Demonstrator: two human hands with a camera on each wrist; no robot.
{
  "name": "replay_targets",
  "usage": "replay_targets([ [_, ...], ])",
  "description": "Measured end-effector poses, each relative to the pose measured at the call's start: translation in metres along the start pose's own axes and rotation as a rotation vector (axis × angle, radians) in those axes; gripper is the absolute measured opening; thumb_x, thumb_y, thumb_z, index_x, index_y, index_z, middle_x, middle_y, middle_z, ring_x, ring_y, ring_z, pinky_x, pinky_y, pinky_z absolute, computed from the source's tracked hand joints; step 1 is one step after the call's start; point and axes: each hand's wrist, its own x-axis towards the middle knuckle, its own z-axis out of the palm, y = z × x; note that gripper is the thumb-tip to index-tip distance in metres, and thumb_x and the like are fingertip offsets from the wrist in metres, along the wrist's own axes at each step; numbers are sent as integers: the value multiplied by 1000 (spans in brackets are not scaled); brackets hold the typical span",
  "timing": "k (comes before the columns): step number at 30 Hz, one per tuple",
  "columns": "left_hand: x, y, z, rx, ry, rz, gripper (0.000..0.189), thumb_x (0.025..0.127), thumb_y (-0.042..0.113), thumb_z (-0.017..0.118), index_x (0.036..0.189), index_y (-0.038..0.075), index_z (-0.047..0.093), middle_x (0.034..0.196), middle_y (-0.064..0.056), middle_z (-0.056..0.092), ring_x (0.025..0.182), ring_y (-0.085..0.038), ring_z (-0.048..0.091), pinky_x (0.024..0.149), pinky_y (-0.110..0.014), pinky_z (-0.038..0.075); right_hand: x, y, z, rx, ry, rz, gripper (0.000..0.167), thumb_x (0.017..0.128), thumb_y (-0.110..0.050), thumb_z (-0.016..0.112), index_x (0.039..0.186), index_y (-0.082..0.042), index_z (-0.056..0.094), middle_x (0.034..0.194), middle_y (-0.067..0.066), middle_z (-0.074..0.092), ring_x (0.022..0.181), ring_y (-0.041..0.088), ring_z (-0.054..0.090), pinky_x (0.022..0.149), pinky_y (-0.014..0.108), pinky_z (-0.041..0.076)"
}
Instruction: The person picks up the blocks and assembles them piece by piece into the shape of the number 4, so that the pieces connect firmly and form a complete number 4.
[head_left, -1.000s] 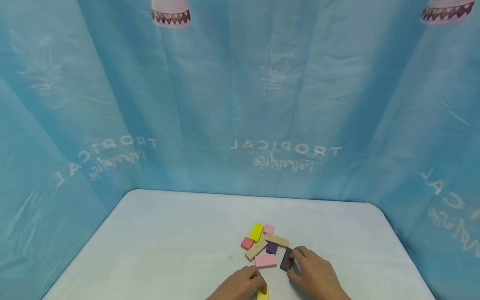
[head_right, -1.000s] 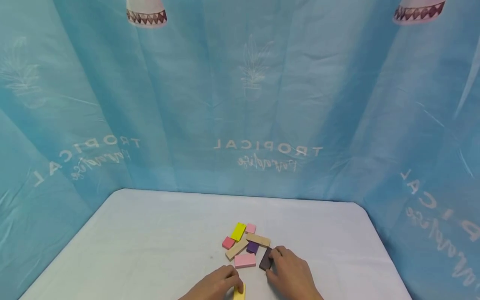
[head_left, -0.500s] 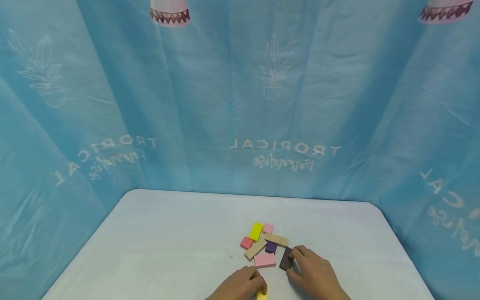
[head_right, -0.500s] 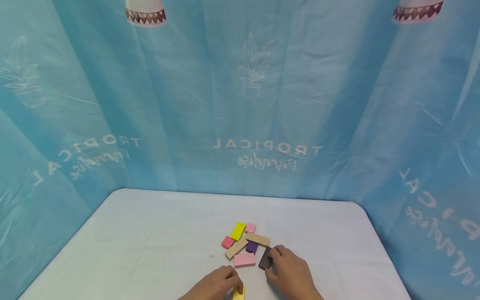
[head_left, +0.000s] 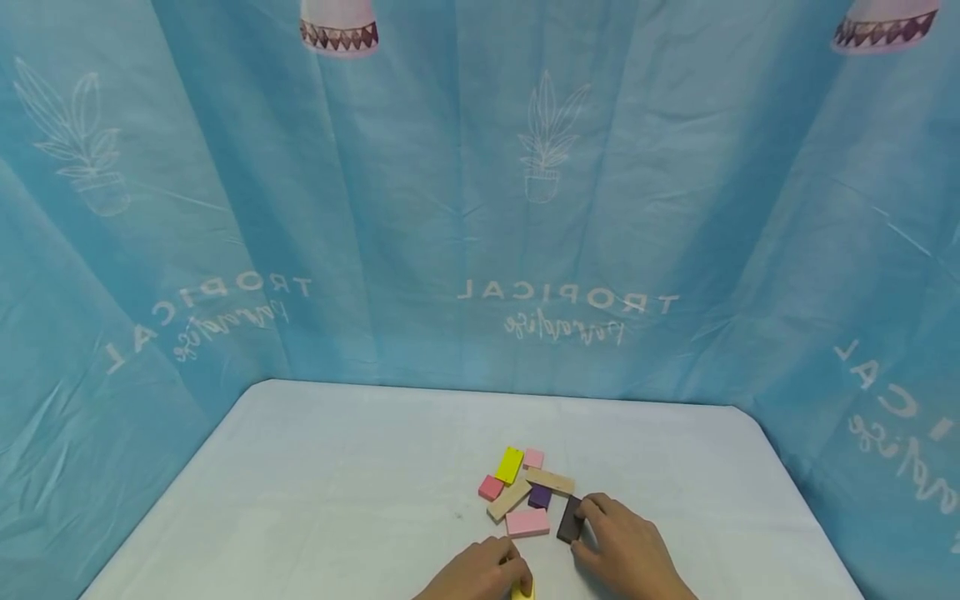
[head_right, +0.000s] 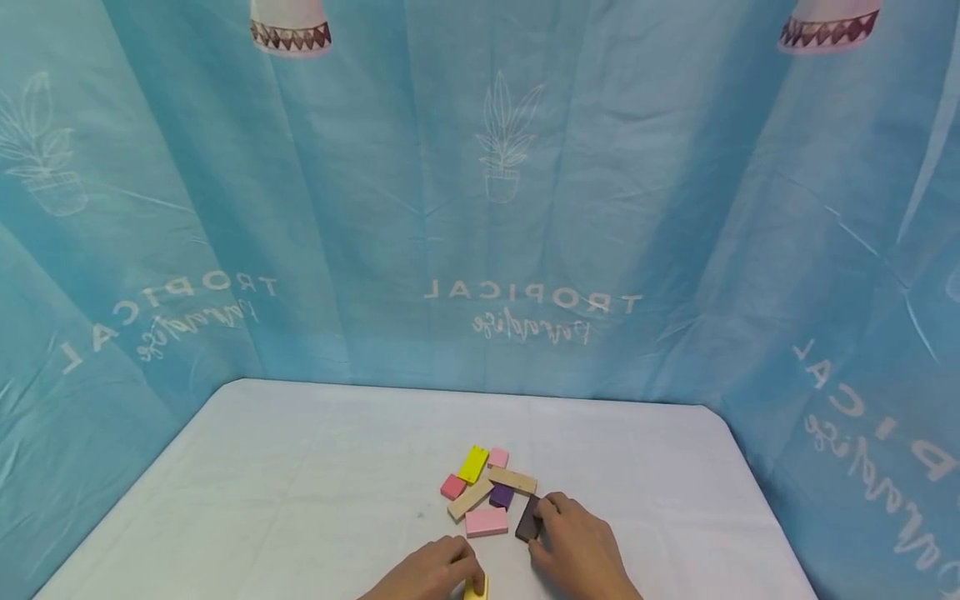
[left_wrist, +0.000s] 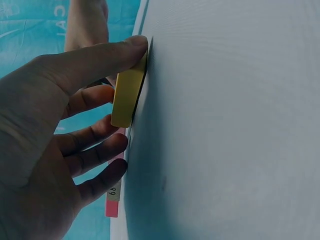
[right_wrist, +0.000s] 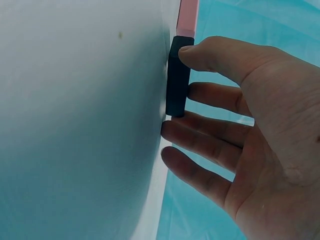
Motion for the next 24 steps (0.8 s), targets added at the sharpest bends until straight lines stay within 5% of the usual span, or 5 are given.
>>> replay_targets([
  [13, -1, -6, 3, 5, 14, 89, 19, 91, 39, 63, 97, 22, 68, 84, 16, 47, 73, 4, 41, 69, -11, 39, 1, 1, 2, -4, -5, 3, 31, 73, -38, 80, 94, -21, 65, 106, 1, 62, 92, 20, 62, 77, 44, 52],
  [24, -1, -7, 0, 11, -69, 40, 20, 90, 35, 66, 106, 23, 66, 87, 17, 48, 78, 2, 42, 74, -13, 41, -1, 0, 0, -11, 6, -20, 33, 74, -37, 80, 97, -19, 65, 109, 2, 61, 95, 20, 62, 77, 44, 52],
])
